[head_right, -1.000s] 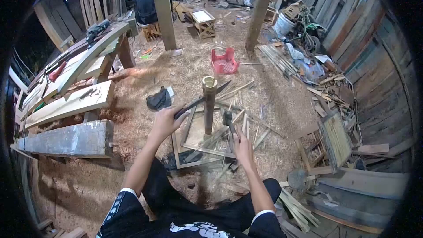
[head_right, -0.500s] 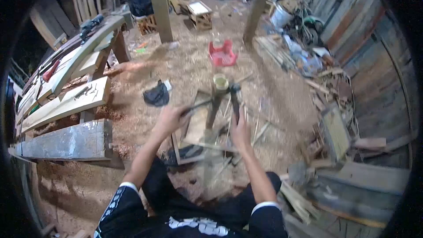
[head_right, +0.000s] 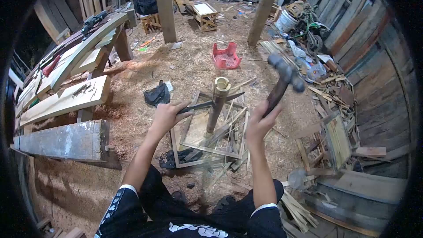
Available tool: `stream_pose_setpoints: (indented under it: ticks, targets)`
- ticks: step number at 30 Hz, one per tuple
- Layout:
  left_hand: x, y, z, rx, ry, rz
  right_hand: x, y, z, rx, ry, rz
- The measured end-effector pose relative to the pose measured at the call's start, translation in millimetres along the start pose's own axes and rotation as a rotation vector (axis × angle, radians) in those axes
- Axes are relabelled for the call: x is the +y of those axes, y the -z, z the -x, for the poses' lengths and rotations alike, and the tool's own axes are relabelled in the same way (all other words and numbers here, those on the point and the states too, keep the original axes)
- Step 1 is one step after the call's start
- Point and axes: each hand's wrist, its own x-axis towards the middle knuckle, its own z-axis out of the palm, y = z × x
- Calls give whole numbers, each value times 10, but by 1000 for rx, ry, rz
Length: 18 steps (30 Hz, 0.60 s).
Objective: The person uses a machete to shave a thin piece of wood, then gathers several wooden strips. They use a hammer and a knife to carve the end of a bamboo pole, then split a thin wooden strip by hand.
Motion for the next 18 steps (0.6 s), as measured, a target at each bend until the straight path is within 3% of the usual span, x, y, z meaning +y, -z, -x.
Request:
stream_pose_setpoints:
  ticks: [1, 3, 5, 8, 9, 11, 13, 14, 16, 17, 18]
  targets:
    - [16, -10, 18, 11, 9, -30, 282, 34, 111, -12, -5, -10]
    - [28, -99, 21, 25, 7, -14, 626, 218, 327, -659, -30, 603]
    - [138, -70, -66, -176, 54, -143, 641, 242, 424, -600, -82, 524]
    - [187, -25, 25, -137, 14, -168, 388, 97, 181, -433, -61, 294]
    - [155, -45, -14, -127, 0, -178, -8, 138, 1, -462, -117, 263]
    - [95, -65, 25, -88, 4, -107, -165, 191, -203, -423, -53, 141]
    - [72, -36, 28, -61, 7, -102, -125, 185, -290, -152, 120, 2]
    - [85, -37, 28, -88, 31, -109, 20, 143, -132, -87, 1, 3]
    - [75, -219, 74, -29, 30, -36, 611, 276, 259, -324, -58, 204]
    - [84, -374, 114, 24, 25, 49, 784, 288, 283, -329, -58, 208]
    - [126, -505, 135, -41, 15, 22, 819, 386, 374, -506, -93, 348]
